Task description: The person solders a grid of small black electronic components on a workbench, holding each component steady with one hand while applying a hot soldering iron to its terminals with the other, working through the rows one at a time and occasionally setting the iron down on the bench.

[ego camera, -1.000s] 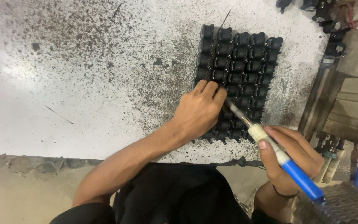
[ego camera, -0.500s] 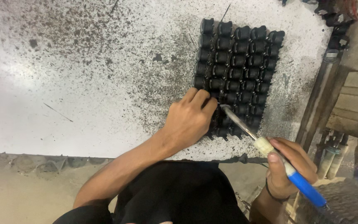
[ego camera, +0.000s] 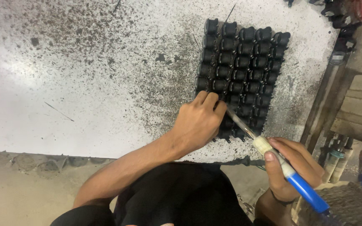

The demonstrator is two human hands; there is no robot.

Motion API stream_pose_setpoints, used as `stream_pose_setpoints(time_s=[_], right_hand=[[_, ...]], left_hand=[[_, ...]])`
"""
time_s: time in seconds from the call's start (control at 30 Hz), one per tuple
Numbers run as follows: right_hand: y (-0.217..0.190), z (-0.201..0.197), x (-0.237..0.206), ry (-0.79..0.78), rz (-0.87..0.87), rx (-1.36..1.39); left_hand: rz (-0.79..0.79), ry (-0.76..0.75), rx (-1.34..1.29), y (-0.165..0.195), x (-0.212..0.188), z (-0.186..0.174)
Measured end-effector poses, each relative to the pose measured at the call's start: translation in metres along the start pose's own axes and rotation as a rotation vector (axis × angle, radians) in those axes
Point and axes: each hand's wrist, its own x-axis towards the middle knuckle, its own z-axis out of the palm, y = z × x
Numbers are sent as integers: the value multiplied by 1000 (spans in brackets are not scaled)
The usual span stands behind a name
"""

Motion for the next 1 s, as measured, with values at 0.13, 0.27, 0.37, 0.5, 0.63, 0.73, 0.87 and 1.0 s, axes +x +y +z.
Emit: stream_pose_setpoints(time_s=[0.13,0.27,0.37,0.5,0.63,0.73,0.87,1.0], right_hand=[[1,-2,2,-8,-7,5],[-1,-3,0,9,15,12],[-2,-3,1,18,11,21],[-6,-3,8,2,-36,38],[-18,-7,9,-41,-19,-26],[-21,-15,9,-73,-43,-35],[-16,-27,2,16,-14,64],[-9,-17,-23,106,40,95]], left_hand=[[-16,-12,-18,0,-1,-4],[-37,-29,-37,1,-2,-5],[-6,-5,-41,4,-2,-3],[-11,-20,-19,6,-1,1],[-35,-25,-7,10,4,1],[-12,-4,-39,15,3,-7],[-10,286,-59,17,-14,-27],[-6,216,-42,15,-36,-34]])
